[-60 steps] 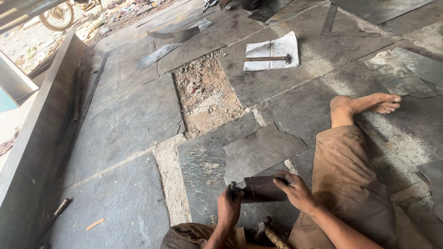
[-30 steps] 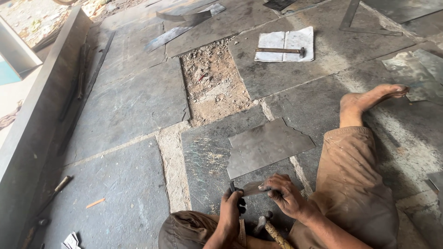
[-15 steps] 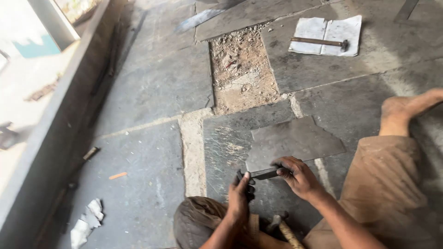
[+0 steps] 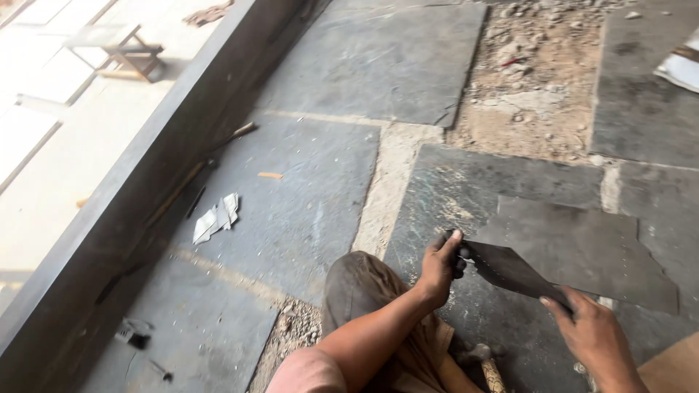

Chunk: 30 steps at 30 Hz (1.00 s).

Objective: The person sits on the floor and uses a hammer and chisel to shape and cut metal sheets. They repeatedly position the chisel along the edges of the sheets and strike it with the hammer to create cuts and indentations.

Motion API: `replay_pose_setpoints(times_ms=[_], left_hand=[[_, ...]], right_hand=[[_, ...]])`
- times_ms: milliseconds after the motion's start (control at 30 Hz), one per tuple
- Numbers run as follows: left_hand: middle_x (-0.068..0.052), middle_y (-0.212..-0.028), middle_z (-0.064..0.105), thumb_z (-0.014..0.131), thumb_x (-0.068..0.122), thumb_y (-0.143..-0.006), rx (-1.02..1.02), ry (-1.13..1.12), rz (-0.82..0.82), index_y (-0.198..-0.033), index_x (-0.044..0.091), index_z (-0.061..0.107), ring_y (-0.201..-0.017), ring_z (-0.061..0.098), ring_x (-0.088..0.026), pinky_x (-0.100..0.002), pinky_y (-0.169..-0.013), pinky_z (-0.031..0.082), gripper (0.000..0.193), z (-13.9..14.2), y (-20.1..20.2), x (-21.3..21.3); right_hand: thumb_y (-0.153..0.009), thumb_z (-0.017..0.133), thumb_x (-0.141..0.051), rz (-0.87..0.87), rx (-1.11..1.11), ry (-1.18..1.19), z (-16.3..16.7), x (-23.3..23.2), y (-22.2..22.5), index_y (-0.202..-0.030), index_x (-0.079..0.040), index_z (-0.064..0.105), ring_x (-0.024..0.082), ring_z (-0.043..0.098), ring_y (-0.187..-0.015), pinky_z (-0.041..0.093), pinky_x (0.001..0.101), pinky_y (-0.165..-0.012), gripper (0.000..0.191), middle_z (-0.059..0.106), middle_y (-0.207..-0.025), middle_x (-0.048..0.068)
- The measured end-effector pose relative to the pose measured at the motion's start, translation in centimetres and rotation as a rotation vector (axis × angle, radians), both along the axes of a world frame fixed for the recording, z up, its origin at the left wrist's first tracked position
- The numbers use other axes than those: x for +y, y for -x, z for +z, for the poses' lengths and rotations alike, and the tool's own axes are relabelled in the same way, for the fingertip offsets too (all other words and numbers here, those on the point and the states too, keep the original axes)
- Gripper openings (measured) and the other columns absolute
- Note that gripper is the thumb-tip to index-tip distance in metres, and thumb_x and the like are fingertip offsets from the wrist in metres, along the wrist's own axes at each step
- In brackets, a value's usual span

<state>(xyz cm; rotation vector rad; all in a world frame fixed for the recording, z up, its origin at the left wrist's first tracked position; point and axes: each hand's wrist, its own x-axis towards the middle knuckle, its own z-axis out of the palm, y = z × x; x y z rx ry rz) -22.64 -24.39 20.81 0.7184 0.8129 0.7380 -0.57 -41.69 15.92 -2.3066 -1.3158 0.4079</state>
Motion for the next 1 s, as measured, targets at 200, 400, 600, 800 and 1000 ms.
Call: replay_pose_setpoints(times_ms=[200,400,600,800,1000], left_hand=[[0.005,-0.074,0.059,0.061,0.036,-0.105,0.014,0.017,0.063,-0.107,0.012,0.058,-0.056,0.047,-0.005,-0.022,-0.05,0.037,0.024,-1.1,0.4,0.3],[0.003,-0.075,0.06,0.063,0.034,-0.104,-0.006,-0.005,0.076,-0.102,0.011,0.057,-0.056,0.048,-0.005,-0.021,-0.05,0.038,0.024,-1.3,1.4,0.1],[-0.002,-0.081,0.064,0.072,0.029,-0.096,0.335,-0.115,0.045,-0.1,0.006,0.06,-0.063,0.053,-0.01,-0.028,-0.056,0.046,0.026,-3.0,1.7,-0.8],[-0.008,-0.089,0.069,0.073,0.031,-0.095,0.632,-0.161,0.025,-0.102,-0.001,0.066,-0.074,0.06,-0.015,-0.035,-0.07,0.05,0.033,-3.5,1.5,-1.5],[-0.011,-0.104,0.073,0.074,0.037,-0.09,0.61,-0.295,-0.049,-0.122,0.0,0.07,-0.088,0.067,-0.019,-0.037,-0.08,0.055,0.049,-3.4,1.2,-2.4]], right_hand=[[-0.09,0.07,-0.048,-0.039,0.023,0.119,0.3,-0.4,-0.1,-0.13,-0.012,0.074,0.035,0.077,-0.097,0.061,0.0463,-0.088,0.054,0.08,-0.1,0.017],[-0.087,0.076,-0.042,-0.023,-0.014,-0.059,1.9,-1.1,1.7,-0.117,-0.006,0.077,0.032,0.076,-0.09,0.06,0.0435,-0.082,0.046,0.078,-0.102,0.014],[-0.095,0.078,-0.028,-0.023,0.066,-0.466,3.6,-4.1,1.0,-0.108,-0.005,0.076,0.022,0.072,-0.099,0.056,0.0336,-0.086,0.027,0.076,-0.105,0.01],[-0.104,0.077,-0.027,-0.093,0.009,-0.501,4.4,-5.5,0.6,-0.112,-0.006,0.075,0.02,0.072,-0.096,0.055,0.0316,-0.083,0.022,0.074,-0.105,0.009],[-0.105,0.075,-0.026,0.008,-0.098,-0.582,6.2,-4.3,3.5,-0.114,-0.012,0.074,0.021,0.071,-0.099,0.055,0.0327,-0.087,0.017,0.074,-0.105,0.006]])
